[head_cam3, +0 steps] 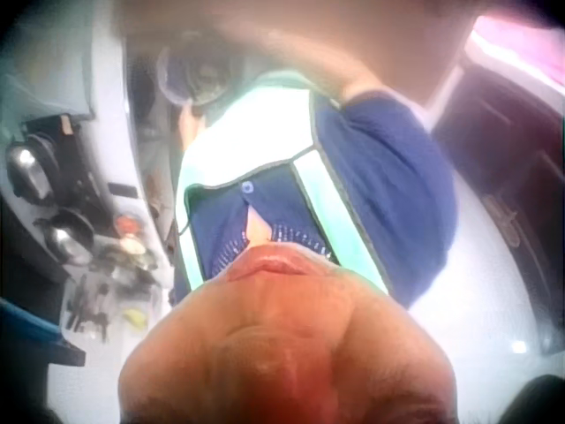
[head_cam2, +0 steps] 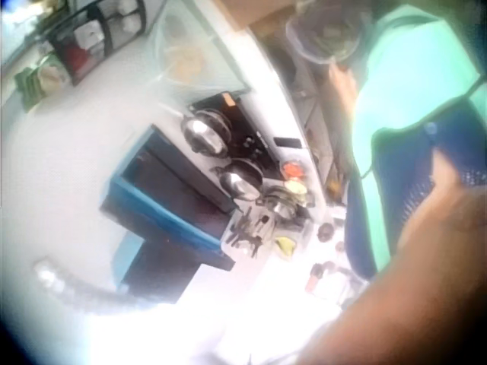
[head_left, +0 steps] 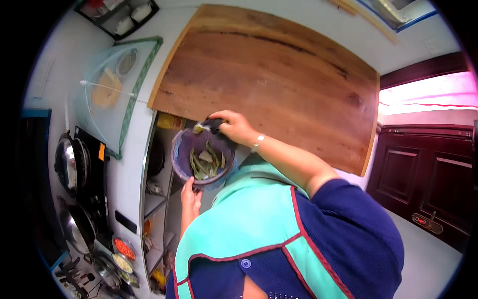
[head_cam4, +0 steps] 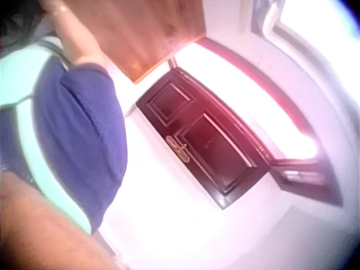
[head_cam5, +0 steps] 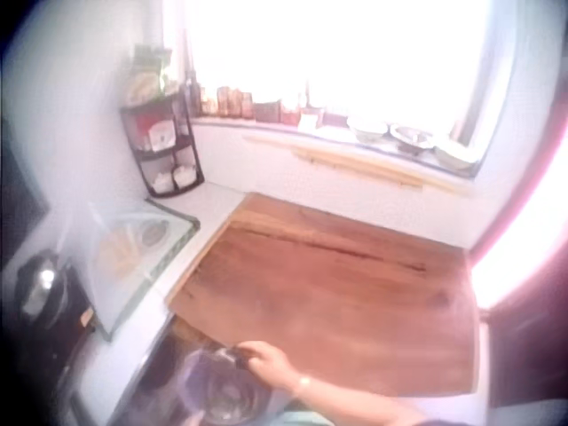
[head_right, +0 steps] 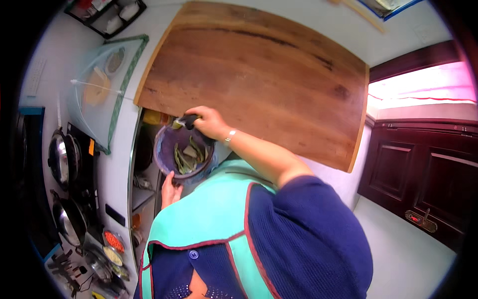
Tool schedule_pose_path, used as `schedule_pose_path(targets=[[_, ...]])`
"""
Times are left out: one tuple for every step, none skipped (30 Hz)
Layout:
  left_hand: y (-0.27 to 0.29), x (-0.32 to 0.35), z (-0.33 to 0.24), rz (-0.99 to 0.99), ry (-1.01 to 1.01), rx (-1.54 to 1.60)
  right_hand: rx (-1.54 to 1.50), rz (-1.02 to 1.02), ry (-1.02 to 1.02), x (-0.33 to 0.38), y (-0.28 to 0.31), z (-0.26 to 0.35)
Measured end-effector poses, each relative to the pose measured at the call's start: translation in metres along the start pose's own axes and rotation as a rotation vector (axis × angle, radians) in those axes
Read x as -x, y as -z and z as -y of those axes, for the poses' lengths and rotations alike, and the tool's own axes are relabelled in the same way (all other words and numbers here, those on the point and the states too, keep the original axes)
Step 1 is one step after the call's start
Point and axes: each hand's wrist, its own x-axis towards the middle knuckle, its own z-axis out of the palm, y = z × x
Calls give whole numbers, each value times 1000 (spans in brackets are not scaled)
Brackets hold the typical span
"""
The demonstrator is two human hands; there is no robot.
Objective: The person cuts a stack of flat dough sheets into thin strips using a knife on a wooden cutting board. They gather the cut noodles, place them into a metal bowl, and then wipe the cutting board clean with a cloth.
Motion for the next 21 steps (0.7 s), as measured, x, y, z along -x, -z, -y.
schedule_pose_path(targets=[[8,-2,5,-8,15,30,-151,-64,-33,7,26,41],[5,-2,1,-4,24,18,-433,-151,-206,9,54,50],[5,-3,-3,-17,26,23,-369,-312,-147,6,87,60],[10,-10,-2,-12,17,44,-254,-371,-121,6,130,54],[12,-21,-1,-1,19,53,-265,-505,-44,3,174,23],[8,-26,-5,-8,18,37,-206,-649,48,9,210,14],[2,-34,-7,-11,28,21,-380,-791,16,16,250,-14],[-3,-40,-12,-14,70,14,-139,-945,-32,26,295,-49],[-8,-44,-16,-14,75,-7,131,-1179,-97,29,327,-82],[-10,-45,-20,-23,74,-22,374,-1216,-319,32,354,-114],[-12,-48,-24,-36,72,-38,619,-1233,-541,21,370,-137],[-19,-46,-31,-37,74,-23,735,-1241,-519,-7,374,-143],[-25,-44,-37,-47,79,-7,852,-1237,-497,-41,377,-143],[-29,-45,-39,-65,86,4,974,-1225,-481,-72,376,-150],[-33,-48,-42,-70,105,7,1086,-1137,-331,-105,393,-165],[-38,-52,-46,-69,124,15,1194,-1043,-174,-142,413,-179],[-45,-53,-50,-111,124,16,1173,-995,-145,-189,394,-170],[-52,-51,-53,-137,132,18,1167,-893,-38,-231,391,-164],[-58,-49,-56,-171,137,28,1108,-771,84,-269,372,-153],[-62,-53,-62,-202,150,5,1180,-740,165,-301,361,-158],[-65,-55,-66,-210,146,-6,1150,-680,156,-331,335,-149]])
